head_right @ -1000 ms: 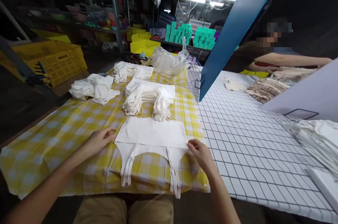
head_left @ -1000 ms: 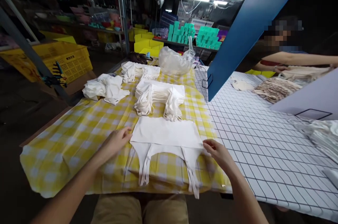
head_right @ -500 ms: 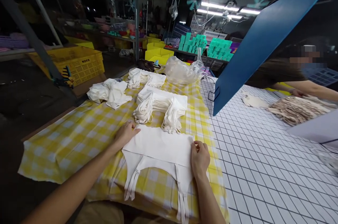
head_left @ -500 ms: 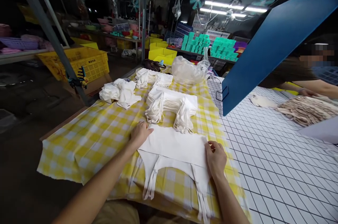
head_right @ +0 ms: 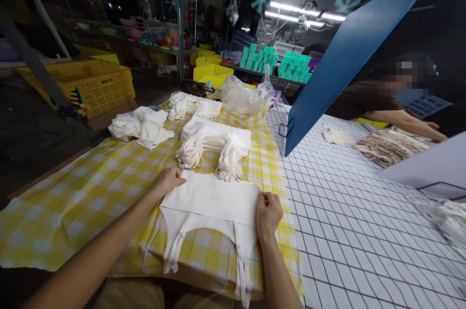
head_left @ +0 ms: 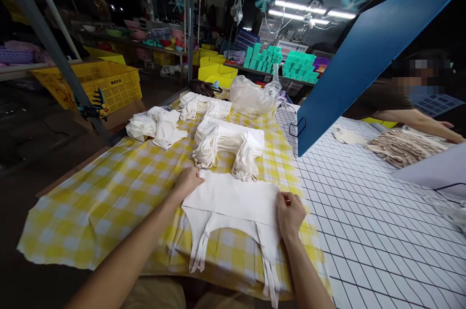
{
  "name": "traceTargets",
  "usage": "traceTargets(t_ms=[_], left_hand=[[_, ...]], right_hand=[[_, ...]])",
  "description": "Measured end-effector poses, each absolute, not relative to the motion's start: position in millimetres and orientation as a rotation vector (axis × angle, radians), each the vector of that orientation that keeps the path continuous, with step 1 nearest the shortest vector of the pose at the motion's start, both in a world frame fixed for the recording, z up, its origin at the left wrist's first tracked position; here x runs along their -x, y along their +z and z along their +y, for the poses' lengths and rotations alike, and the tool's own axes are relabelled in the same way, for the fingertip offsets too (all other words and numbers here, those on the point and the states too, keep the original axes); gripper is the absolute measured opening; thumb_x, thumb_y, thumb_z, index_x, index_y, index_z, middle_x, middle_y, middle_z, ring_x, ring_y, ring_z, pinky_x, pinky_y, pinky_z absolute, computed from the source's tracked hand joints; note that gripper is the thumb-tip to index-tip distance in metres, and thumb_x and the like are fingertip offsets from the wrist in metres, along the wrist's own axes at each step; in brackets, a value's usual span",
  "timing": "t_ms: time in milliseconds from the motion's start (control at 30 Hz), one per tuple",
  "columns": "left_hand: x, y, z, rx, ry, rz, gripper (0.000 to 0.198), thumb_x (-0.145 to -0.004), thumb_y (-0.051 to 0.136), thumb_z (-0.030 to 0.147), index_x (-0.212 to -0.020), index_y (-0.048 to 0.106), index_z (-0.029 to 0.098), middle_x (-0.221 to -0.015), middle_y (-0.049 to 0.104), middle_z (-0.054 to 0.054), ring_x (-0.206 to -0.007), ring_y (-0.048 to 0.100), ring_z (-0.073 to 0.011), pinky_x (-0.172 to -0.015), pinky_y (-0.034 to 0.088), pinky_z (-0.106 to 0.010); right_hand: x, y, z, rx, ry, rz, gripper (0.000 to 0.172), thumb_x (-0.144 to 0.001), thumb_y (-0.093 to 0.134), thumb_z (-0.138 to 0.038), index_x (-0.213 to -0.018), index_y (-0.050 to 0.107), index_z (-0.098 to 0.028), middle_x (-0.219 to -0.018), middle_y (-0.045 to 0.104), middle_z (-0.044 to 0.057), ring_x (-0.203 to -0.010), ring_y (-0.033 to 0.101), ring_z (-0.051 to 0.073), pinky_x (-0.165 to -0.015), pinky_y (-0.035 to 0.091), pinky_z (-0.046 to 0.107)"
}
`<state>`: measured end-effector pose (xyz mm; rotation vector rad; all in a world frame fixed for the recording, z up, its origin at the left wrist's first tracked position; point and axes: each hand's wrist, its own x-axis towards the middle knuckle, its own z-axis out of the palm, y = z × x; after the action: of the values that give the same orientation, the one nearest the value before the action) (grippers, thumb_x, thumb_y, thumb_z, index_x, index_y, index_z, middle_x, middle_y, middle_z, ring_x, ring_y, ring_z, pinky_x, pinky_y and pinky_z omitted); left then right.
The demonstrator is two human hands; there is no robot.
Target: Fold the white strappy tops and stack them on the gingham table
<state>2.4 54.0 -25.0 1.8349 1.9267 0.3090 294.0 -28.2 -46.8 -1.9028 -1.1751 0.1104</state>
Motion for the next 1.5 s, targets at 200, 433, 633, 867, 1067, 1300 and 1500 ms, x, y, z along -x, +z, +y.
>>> traceTargets(t_ms=[200, 433, 633, 867, 1067, 1300, 1500], left_hand=[[-4.9, -18.4, 48.7, -1.785, 0.231, 2.016, 0.022, -0.068, 0.065, 0.033, -0.079, 0.061, 0.015, -0.087, 0.068, -0.013, -0.087, 0.062, -0.0243, -0.062, 0.038, -0.026], [5.0, -28.8, 55.7, -1.689, 0.315, 1.929, 0.022, -0.062, 0.068, 0.035, -0.067, 0.059, 0.016, -0.075, 0.066, -0.008, -0.074, 0.061, -0.0227, -0.057, 0.035, -0.025], [0.4, -28.9, 44.4, -1.683, 0.664, 1.787, 0.010, -0.071, 0.059, 0.026, -0.069, 0.059, 0.017, -0.067, 0.060, -0.001, -0.065, 0.054, -0.0157, -0.056, 0.034, -0.023], [4.8, 12.0, -32.4, -2.073, 0.776, 1.159, 0.009, -0.075, 0.055, 0.022, -0.067, 0.055, 0.018, -0.072, 0.056, 0.000, -0.071, 0.050, -0.0130, -0.065, 0.036, -0.022], [30.7, 29.6, -33.1, -1.697, 0.828, 1.072, 0.023, -0.077, 0.055, 0.037, -0.075, 0.054, 0.015, -0.067, 0.055, 0.002, -0.062, 0.050, -0.0104, -0.054, 0.037, -0.019], [22.8, 82.1, 36.4, -1.570, 1.258, 0.909, 0.039, -0.071, 0.061, 0.043, -0.093, 0.056, 0.012, -0.077, 0.066, -0.004, -0.065, 0.060, -0.0150, -0.056, 0.045, -0.022], [41.0, 87.9, 30.2, -1.777, 1.368, 0.987, 0.031, -0.074, 0.061, 0.040, -0.085, 0.069, 0.013, -0.087, 0.071, -0.005, -0.084, 0.064, -0.0213, -0.074, 0.049, -0.030]], right_hand=[[-292.9, -45.0, -27.0, 1.850, 0.113, -1.214, 0.025, -0.079, 0.042, -0.041, -0.075, 0.054, -0.020, -0.072, 0.056, 0.004, -0.064, 0.049, 0.017, -0.063, 0.039, 0.028], [-298.2, -45.4, -24.3, 1.980, 0.309, -1.172, 0.037, -0.077, 0.041, -0.051, -0.086, 0.056, -0.019, -0.064, 0.058, 0.004, -0.060, 0.051, 0.019, -0.059, 0.038, 0.029], [-299.5, -41.7, -19.7, 2.021, 0.395, -1.265, 0.039, -0.065, 0.055, -0.055, -0.074, 0.061, -0.017, -0.066, 0.062, 0.005, -0.066, 0.054, 0.021, -0.060, 0.040, 0.030], [-319.6, 22.1, -61.1, 1.711, 0.927, -1.441, 0.039, -0.065, 0.063, -0.056, -0.071, 0.067, -0.018, -0.070, 0.065, 0.006, -0.068, 0.058, 0.022, -0.057, 0.047, 0.030], [-340.1, 64.9, -77.6, 1.627, 1.171, -1.384, 0.033, -0.062, 0.070, -0.048, -0.082, 0.071, -0.023, -0.081, 0.068, 0.008, -0.074, 0.060, 0.025, -0.066, 0.052, 0.036], [-331.5, 107.4, -39.6, 1.526, 0.570, -1.179, 0.027, -0.055, 0.075, -0.045, -0.068, 0.067, -0.023, -0.065, 0.059, 0.001, -0.062, 0.047, 0.015, -0.054, 0.041, 0.029], [-329.2, 107.7, -56.6, 1.410, 0.455, -1.338, 0.012, -0.063, 0.073, -0.042, -0.066, 0.068, -0.031, -0.075, 0.055, 0.001, -0.070, 0.048, 0.016, -0.058, 0.041, 0.030]])
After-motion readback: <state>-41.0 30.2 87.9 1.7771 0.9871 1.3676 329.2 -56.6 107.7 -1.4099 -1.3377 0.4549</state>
